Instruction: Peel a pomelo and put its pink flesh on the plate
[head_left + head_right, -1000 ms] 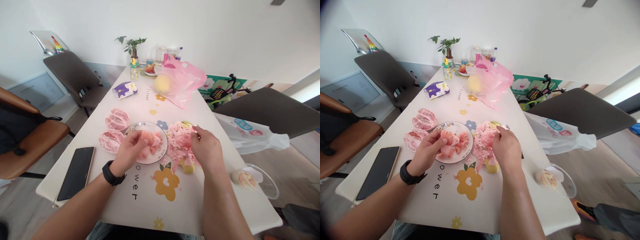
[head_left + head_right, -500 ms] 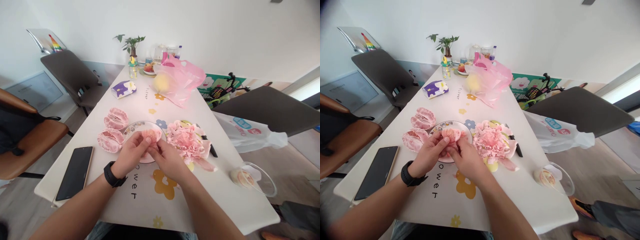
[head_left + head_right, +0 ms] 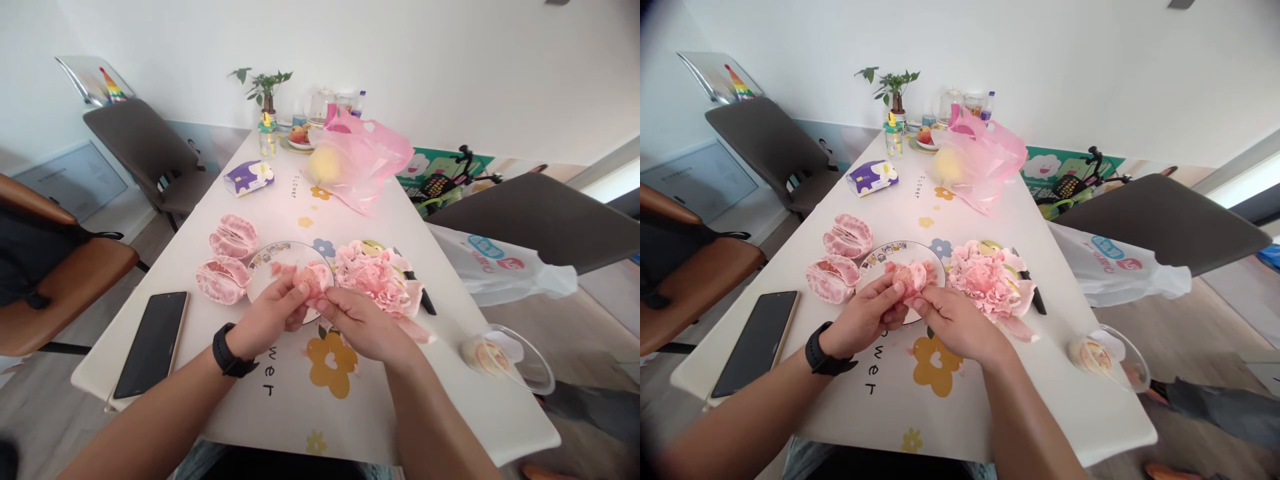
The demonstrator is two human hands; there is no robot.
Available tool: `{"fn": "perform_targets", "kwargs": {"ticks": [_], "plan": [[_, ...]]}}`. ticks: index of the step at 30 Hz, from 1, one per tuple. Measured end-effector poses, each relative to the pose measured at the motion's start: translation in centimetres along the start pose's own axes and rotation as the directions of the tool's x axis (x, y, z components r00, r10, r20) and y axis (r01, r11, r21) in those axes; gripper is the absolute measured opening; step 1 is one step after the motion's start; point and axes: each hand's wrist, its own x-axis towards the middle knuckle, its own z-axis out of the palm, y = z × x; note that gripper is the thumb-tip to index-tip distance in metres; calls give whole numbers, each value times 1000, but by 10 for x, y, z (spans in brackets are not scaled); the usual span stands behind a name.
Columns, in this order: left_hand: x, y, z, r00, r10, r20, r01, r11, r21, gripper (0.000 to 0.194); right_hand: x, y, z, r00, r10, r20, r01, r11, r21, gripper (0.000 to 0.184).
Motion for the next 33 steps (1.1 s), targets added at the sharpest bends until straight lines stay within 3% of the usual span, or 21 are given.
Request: {"fn": "perform_targets", "kwargs": {"ticks": [4,7,9,10,12,14,16,22,24,26,29,31,33], "plan": [[1,4,-4,999,16,-30,-18,999,-51,45,-4,4,-9,998,-38,42,37,999,22,44],[3,7,-8,1000,10,-28,-12,998,-55,39,-6,9,-16,999,29,-36,-24,993,112,47],[3,8,-11,999,25,-31,-26,998,-57,37,-6,16,-23,985,87,-151,-71,992,107,48],[3,8,-12,998,46,-43,-48,998,-48,36,-6,20,-27,959,124,-253,-110,992,68,49],[4,8,-14,992,102,-71,-103,995,-9,34,-5,30,-33,863,184,-471,-234,971,-49,47],[4,8,-15,984,155,-92,-152,988,40,31,-4,41,-37,777,200,-597,-349,926,-144,32],[3,7,-15,978,186,-96,-179,981,76,28,-2,48,-38,746,200,-635,-399,898,-186,24],[4,4,-14,969,214,-120,-197,970,141,26,0,53,-35,709,242,-663,-464,867,-180,35],[5,3,-15,966,228,-123,-207,965,164,26,1,55,-34,724,185,-664,-448,858,-250,42],[5,2,-15,960,254,-120,-226,952,206,27,2,59,-32,718,36,-695,-382,856,-350,46],[5,0,-15,950,289,-120,-247,928,278,28,5,61,-26,644,-189,-741,-271,850,-452,41],[5,-1,-15,948,295,-120,-247,920,306,29,6,55,-20,626,-224,-747,-203,878,-433,38],[5,-2,-13,951,293,-100,-249,915,316,29,6,43,-12,663,-161,-731,-113,944,-311,35]]}}
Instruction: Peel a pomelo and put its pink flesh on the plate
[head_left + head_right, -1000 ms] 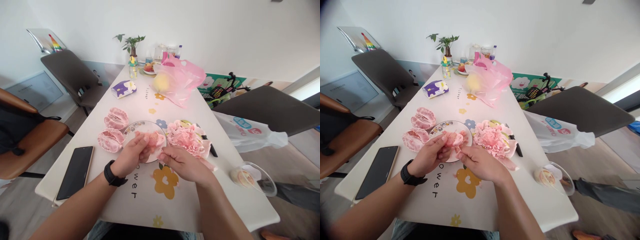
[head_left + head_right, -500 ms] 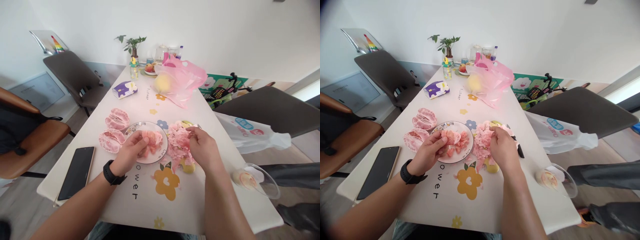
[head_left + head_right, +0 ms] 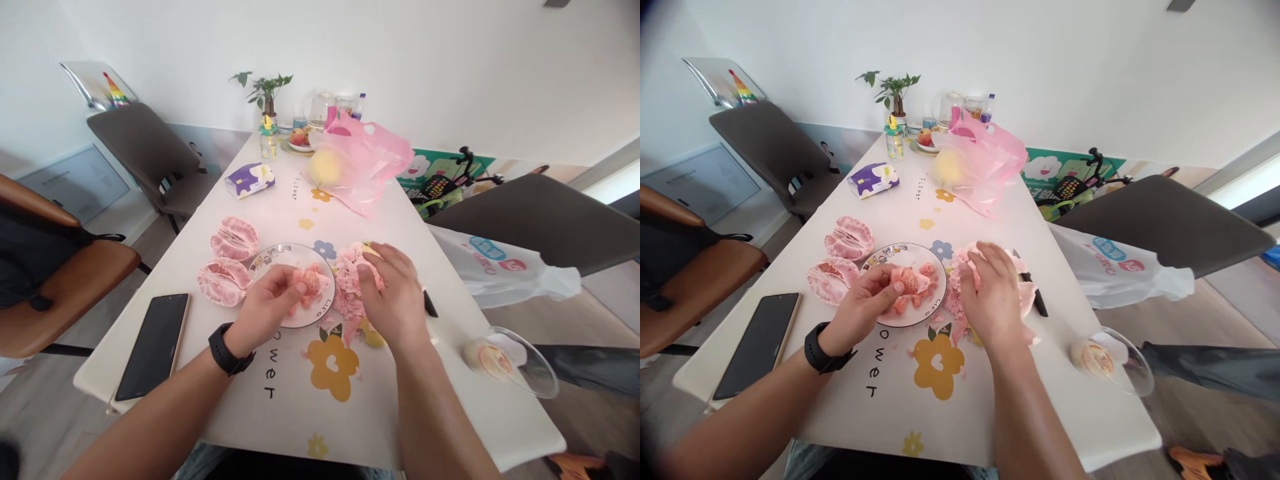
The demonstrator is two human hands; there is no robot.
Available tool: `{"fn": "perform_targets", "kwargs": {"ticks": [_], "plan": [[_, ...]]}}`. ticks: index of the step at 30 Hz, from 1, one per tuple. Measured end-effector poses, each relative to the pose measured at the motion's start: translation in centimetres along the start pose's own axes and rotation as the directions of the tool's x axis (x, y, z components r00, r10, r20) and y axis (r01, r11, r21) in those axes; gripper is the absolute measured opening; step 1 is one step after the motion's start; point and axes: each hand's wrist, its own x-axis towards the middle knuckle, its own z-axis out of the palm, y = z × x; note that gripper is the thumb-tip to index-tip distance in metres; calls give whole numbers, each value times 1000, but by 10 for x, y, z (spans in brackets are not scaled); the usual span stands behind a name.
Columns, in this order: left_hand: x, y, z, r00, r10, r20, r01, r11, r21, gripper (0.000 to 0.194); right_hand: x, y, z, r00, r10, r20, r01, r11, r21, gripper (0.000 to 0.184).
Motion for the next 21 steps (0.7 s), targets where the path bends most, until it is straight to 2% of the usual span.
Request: {"fn": "perform_targets", "kwargs": {"ticks": [1,2,3,5,6,7,8,11,17,21], "plan": [[0,1,1,1000,5,15,-5,1000,0,28,-2,-8,0,996,52,70,-60,991,120,38],[-1,2,2,999,12,32,-12,1000,-1,28,-5,-16,1,974,109,197,-158,954,253,42],[-1,3,3,999,20,47,-20,1000,-2,27,-7,-23,2,923,135,360,-277,884,377,48],[-1,6,6,997,38,73,-38,999,-9,25,-11,-36,4,777,130,616,-497,728,472,56],[-1,7,7,995,48,87,-47,999,-14,24,-13,-40,6,723,121,680,-564,672,480,54],[-2,8,8,993,55,100,-53,998,-23,23,-13,-44,7,696,119,708,-602,635,484,49],[-2,9,8,992,59,110,-56,998,-34,23,-14,-46,9,689,125,714,-621,609,493,43],[-2,8,7,994,31,109,-23,997,-73,25,-12,-48,10,716,127,687,-634,532,562,31],[-2,5,2,989,-86,116,108,974,-198,28,-12,-42,11,718,71,692,-655,407,637,26],[-1,11,1,972,-184,145,223,919,-326,29,-13,-41,16,695,52,717,-708,221,671,26]]}}
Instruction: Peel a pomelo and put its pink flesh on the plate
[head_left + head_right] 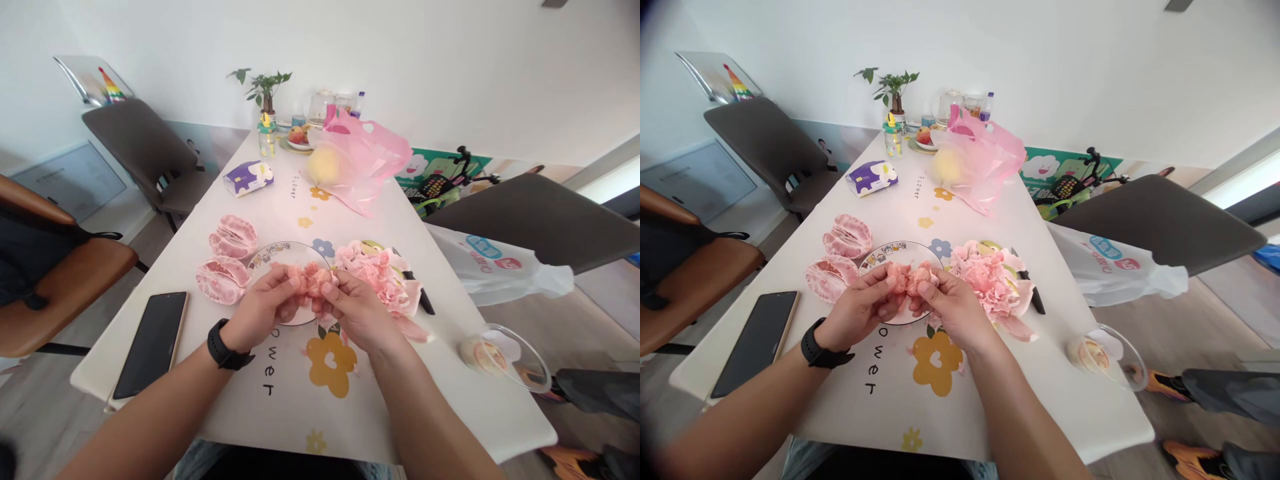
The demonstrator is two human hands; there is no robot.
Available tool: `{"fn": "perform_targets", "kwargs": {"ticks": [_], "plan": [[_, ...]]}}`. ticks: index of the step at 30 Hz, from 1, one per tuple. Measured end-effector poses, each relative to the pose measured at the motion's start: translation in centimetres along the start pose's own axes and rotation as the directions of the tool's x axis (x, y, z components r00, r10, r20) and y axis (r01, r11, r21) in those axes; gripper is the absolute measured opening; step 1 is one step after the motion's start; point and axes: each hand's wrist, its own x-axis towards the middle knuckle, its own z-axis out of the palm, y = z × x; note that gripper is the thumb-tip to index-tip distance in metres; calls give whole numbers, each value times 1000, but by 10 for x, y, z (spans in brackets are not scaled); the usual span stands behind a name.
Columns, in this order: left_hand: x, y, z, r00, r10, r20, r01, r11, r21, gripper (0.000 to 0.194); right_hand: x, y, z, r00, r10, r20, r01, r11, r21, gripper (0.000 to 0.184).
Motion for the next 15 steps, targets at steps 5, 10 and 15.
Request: {"fn": "perform_targets", "kwargs": {"ticks": [5,10,15], "plan": [[3,5,1,999,-53,7,53,990,-133,30,0,-1,1,1000,12,-3,-12,991,133,26],[7,9,1,998,-32,-55,22,984,-176,29,-2,-9,-1,994,31,-101,-21,995,95,27],[8,15,0,993,-32,-113,15,990,-142,26,-2,-13,-4,989,42,-143,-37,999,37,33]]}}
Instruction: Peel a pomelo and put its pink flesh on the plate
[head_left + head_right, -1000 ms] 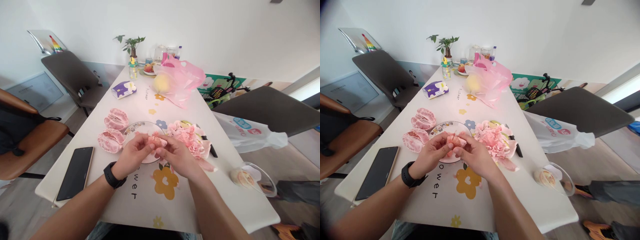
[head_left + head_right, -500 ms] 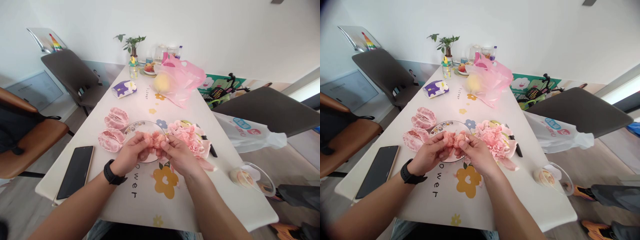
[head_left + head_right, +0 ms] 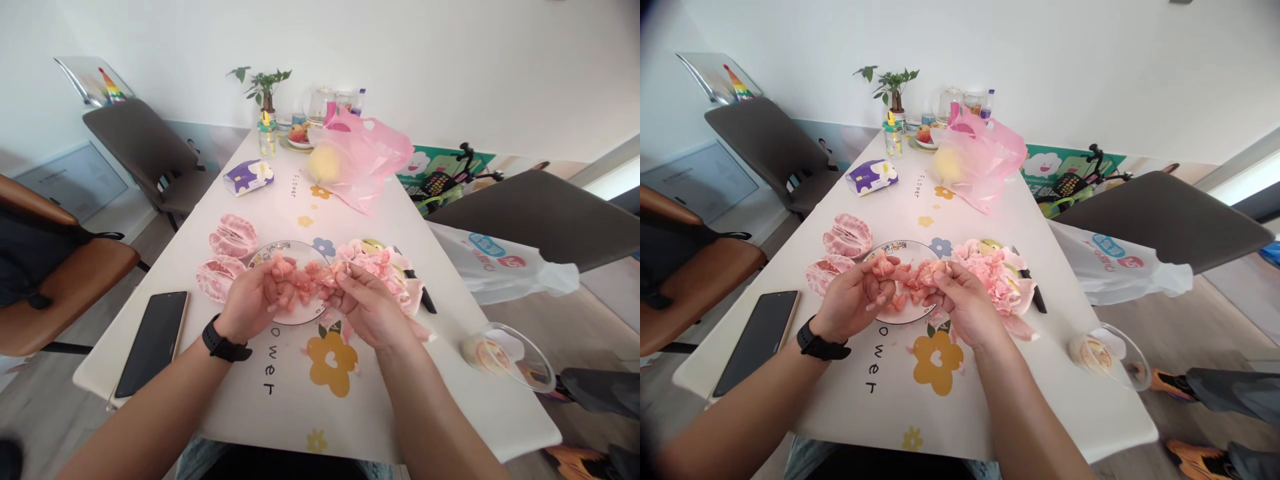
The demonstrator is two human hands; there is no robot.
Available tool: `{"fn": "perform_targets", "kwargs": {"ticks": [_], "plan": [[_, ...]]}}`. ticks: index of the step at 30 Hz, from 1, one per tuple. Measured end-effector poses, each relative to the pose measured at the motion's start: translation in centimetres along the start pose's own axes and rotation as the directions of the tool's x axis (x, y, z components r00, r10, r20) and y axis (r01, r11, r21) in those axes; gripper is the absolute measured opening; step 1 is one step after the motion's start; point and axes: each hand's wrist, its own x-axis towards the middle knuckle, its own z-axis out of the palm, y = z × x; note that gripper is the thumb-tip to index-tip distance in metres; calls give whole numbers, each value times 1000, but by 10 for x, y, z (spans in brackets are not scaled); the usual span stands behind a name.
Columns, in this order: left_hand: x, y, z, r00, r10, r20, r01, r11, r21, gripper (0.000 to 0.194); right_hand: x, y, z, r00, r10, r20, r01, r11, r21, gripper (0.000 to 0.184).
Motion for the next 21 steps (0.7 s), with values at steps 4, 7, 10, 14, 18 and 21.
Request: {"fn": "perform_targets", "kwargs": {"ticks": [4,7,10,14,18,21], "plan": [[1,-3,-1,999,32,-13,-31,998,57,20,1,1,-2,1000,16,-12,-16,999,36,28],[0,-9,-2,994,86,-72,-76,988,134,11,3,4,1,1000,-3,-28,5,998,62,17],[-1,-13,-4,989,116,-94,-91,967,237,23,4,9,8,998,-28,-54,31,998,58,19],[-2,-16,-5,983,178,-49,-144,907,395,33,6,19,16,995,-6,-98,7,1000,1,37],[-3,-17,-3,983,183,-30,-151,883,445,34,4,23,19,989,9,-150,-35,985,-170,36],[-3,-18,-3,988,154,-9,-137,901,413,33,2,20,19,997,-5,-82,-20,951,-310,43]]}}
